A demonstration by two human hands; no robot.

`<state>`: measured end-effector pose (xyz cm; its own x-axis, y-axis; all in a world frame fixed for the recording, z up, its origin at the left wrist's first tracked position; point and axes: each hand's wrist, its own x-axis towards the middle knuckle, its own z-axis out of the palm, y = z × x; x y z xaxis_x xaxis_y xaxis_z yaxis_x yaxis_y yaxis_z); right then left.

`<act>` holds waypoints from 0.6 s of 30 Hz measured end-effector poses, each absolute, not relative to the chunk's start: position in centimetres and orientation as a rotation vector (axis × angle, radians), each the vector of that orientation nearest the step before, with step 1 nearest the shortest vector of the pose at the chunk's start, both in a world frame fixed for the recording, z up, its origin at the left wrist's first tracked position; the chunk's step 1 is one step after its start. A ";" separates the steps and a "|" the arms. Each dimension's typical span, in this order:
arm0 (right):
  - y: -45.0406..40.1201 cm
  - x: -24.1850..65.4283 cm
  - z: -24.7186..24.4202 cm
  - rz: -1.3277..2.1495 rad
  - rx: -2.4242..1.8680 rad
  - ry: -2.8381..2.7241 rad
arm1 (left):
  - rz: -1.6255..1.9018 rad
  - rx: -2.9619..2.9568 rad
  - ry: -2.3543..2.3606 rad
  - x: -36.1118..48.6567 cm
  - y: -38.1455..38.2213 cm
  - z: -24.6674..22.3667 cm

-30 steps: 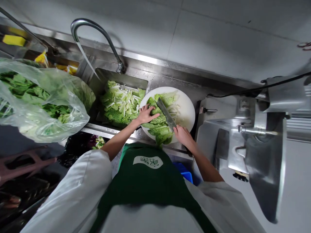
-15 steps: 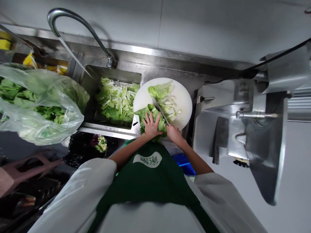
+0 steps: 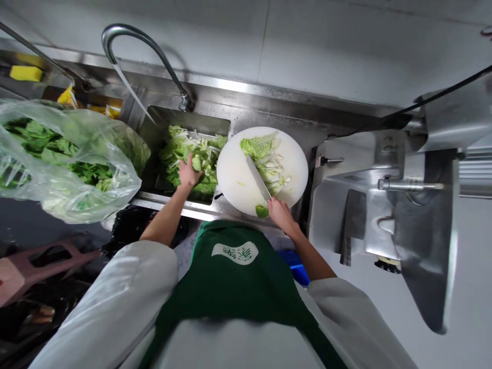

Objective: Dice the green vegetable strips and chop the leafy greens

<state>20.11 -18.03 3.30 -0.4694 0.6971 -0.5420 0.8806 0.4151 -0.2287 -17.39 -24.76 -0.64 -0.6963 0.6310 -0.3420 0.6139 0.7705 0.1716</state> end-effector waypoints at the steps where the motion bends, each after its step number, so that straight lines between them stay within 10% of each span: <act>1: -18.0 20.3 3.5 -0.699 1.345 2.321 | -0.020 0.858 2.575 -19.4 -24.8 -0.5; 7: -18.3 23.5 5.9 -0.750 1.428 2.418 | -0.103 0.900 2.568 -22.9 -21.2 1.0; 12: -19.2 27.3 5.8 -0.761 1.762 2.413 | 0.421 1.449 2.285 -13.7 -10.7 2.5; 18: -20.3 30.1 4.6 -0.979 2.155 2.224 | 0.103 1.497 2.128 -3.1 -2.2 0.4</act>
